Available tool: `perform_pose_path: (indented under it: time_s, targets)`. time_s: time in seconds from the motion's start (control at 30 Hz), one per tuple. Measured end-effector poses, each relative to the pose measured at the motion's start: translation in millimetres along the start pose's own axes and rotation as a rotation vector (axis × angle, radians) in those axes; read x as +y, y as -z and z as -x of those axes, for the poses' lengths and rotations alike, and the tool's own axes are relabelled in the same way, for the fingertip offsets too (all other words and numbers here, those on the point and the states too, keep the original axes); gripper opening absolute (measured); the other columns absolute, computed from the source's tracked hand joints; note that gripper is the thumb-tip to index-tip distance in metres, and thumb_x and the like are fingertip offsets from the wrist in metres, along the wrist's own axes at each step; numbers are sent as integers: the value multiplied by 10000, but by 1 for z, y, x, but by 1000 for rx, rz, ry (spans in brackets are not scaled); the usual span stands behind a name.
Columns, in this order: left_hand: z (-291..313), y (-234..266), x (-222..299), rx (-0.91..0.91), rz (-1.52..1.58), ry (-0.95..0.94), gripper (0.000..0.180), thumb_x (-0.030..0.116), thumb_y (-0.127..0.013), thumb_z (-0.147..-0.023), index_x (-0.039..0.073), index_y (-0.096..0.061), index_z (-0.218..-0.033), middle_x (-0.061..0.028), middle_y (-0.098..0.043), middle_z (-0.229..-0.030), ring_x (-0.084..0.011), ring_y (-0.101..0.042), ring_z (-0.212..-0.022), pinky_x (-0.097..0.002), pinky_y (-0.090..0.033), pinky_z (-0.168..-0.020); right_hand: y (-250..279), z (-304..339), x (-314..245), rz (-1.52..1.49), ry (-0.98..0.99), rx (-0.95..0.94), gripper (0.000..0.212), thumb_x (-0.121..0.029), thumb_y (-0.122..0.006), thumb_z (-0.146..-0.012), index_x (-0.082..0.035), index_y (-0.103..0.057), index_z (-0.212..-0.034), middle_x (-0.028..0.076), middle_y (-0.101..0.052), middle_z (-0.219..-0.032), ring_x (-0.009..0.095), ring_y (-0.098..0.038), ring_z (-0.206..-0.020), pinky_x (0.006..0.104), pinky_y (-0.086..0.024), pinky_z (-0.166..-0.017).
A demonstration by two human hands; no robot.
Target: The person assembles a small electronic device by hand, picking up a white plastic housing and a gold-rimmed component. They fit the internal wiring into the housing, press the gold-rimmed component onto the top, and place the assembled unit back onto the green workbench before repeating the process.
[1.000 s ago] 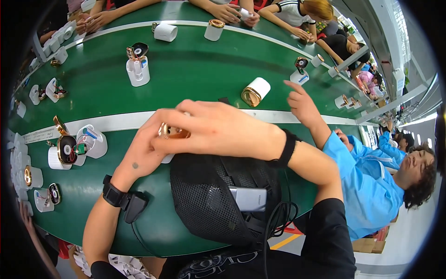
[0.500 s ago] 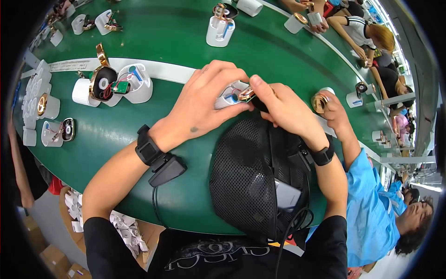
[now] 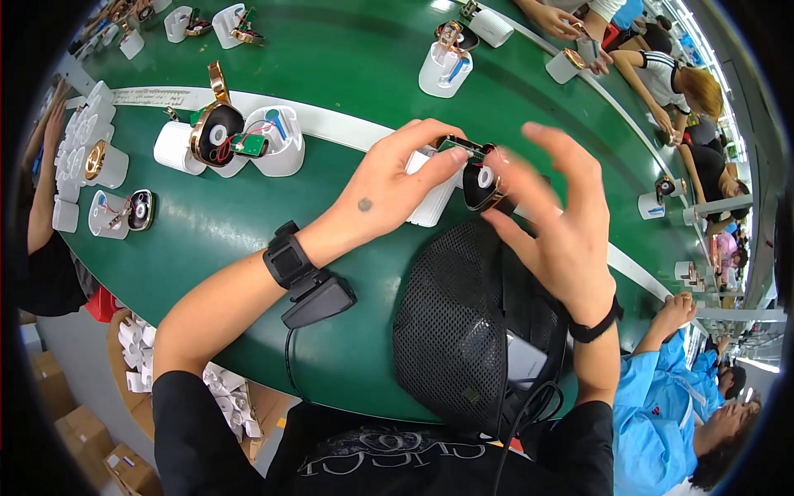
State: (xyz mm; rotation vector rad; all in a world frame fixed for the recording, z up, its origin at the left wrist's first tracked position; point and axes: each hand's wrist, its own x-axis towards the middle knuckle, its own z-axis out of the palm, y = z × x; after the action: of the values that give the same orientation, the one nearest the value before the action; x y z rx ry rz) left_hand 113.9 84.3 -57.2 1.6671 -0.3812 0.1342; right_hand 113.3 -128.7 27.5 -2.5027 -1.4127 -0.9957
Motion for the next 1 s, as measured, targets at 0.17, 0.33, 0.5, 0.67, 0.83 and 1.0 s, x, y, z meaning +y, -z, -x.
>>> perform_pose_path:
  time_s: [0.17, 0.33, 0.5, 0.67, 0.83, 1.0]
  targets:
    - [2, -2, -6, -98, 42, -37, 461, 228, -761, -918, 83, -580, -1318, -111, -623, -1229, -240, -608, -1153, -357, -477, -979, -6, -3, 0, -56, 142, -127, 300, -93, -760, -814, -74, -677, -1101, 94, -702, -1054, 294, -673, -1015, 416, -535, -890]
    - [-3, 6, -10, -170, 41, -168, 708, 142, -820, -851, 53, -436, -1439, -114, -560, -1345, -229, -595, -1214, -374, -478, -1034, 4, 3, 21, -473, -256, -410, 225, -113, -693, -942, -54, -631, -1150, 81, -692, -1081, 219, -681, -971, 362, -558, -830]
    - [3, 3, -6, -270, -256, -205, 712, 108, -821, -821, 44, -420, -1405, -147, -531, -1364, -305, -579, -1236, -401, -469, -1060, -12, -3, 34, -1299, -971, -329, 302, -124, -641, -1007, -33, -578, -1288, 62, -674, -1089, 122, -661, -932, 282, -566, -723]
    - [6, -8, -15, -123, -234, -345, 581, 118, -795, -796, 52, -448, -1257, -156, -553, -1214, -386, -560, -1151, -460, -445, -999, -13, -14, 33, -1814, -1049, -438, 460, -157, -683, -977, -17, -529, -1388, 72, -664, -1114, 107, -663, -936, 262, -581, -693]
    - [8, -6, -15, -106, -225, -314, 574, 141, -787, -814, 46, -438, -1260, -167, -540, -1204, -382, -556, -1139, -469, -439, -994, -11, -16, 28, -1551, -780, -487, 492, -196, -685, -973, 5, -522, -1392, 87, -661, -1140, 123, -667, -946, 239, -587, -684]
    - [10, -11, -16, -26, -156, -342, 513, 210, -759, -895, 23, -477, -1280, -164, -525, -1162, -349, -557, -1097, -441, -455, -964, -9, -20, 25, -1569, -916, -429, 504, -166, -695, -958, 18, -525, -1396, 103, -653, -1180, 151, -678, -1006, 244, -606, -719]
